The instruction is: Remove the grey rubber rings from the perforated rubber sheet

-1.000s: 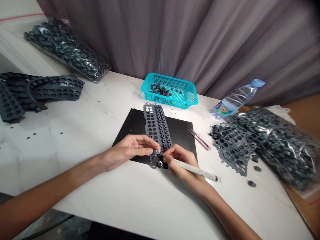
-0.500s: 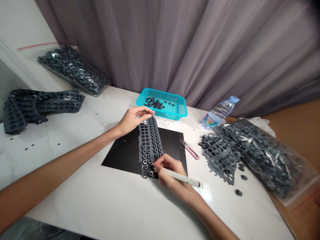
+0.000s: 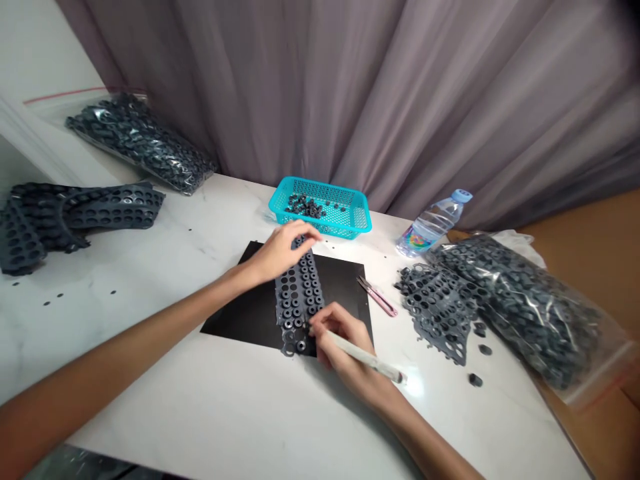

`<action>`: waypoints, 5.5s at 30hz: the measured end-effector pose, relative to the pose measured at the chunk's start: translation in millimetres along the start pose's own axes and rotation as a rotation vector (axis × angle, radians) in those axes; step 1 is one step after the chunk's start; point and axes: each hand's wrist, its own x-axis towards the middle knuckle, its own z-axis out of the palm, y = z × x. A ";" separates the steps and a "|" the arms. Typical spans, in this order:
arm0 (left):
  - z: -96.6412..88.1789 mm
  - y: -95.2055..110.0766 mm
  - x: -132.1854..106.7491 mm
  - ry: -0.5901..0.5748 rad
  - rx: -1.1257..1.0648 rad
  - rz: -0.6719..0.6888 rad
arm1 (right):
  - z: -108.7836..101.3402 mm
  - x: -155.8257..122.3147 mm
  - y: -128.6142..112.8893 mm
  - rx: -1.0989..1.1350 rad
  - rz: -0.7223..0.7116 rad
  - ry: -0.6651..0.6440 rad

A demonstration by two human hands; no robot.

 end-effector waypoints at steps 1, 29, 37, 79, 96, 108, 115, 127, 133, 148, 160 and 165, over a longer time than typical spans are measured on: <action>-1.5 11.7 -18.4 -0.065 0.003 -0.002 | -0.1 0.0 -0.5 0.022 -0.018 0.064; -6.3 38.3 -125.0 -0.357 0.126 0.059 | -9.6 7.2 -10.2 -0.253 -0.002 -0.027; -6.0 40.4 -123.1 -0.359 0.144 0.062 | -9.8 7.4 -7.1 -0.251 -0.020 -0.028; -5.3 44.1 -125.4 -0.082 0.270 0.137 | -0.8 1.2 -4.8 -0.439 -0.174 -0.006; -18.9 49.3 -118.4 -0.211 -0.942 -0.791 | -8.5 5.8 0.3 -0.139 -0.024 0.137; -20.2 55.9 -119.1 -0.284 -1.089 -0.815 | -6.7 6.2 -8.1 -0.184 -0.007 0.131; -21.5 57.8 -117.8 -0.308 -1.128 -0.860 | -9.1 6.8 -4.6 -0.206 -0.028 0.130; -18.6 56.9 -116.3 -0.257 -1.113 -0.897 | -7.5 8.6 -6.0 -0.231 -0.025 0.126; -18.3 58.0 -115.4 -0.241 -1.131 -0.900 | -6.4 7.7 -8.4 -0.226 -0.011 0.126; -18.0 55.0 -120.2 -0.283 -1.071 -0.817 | -8.0 6.8 -5.8 -0.232 -0.015 0.116; -19.1 56.0 -119.5 -0.303 -1.098 -0.772 | -8.2 6.9 -5.7 -0.238 -0.030 0.115; -19.0 56.7 -119.7 -0.308 -1.137 -0.764 | -8.4 7.3 -5.4 -0.231 -0.038 0.115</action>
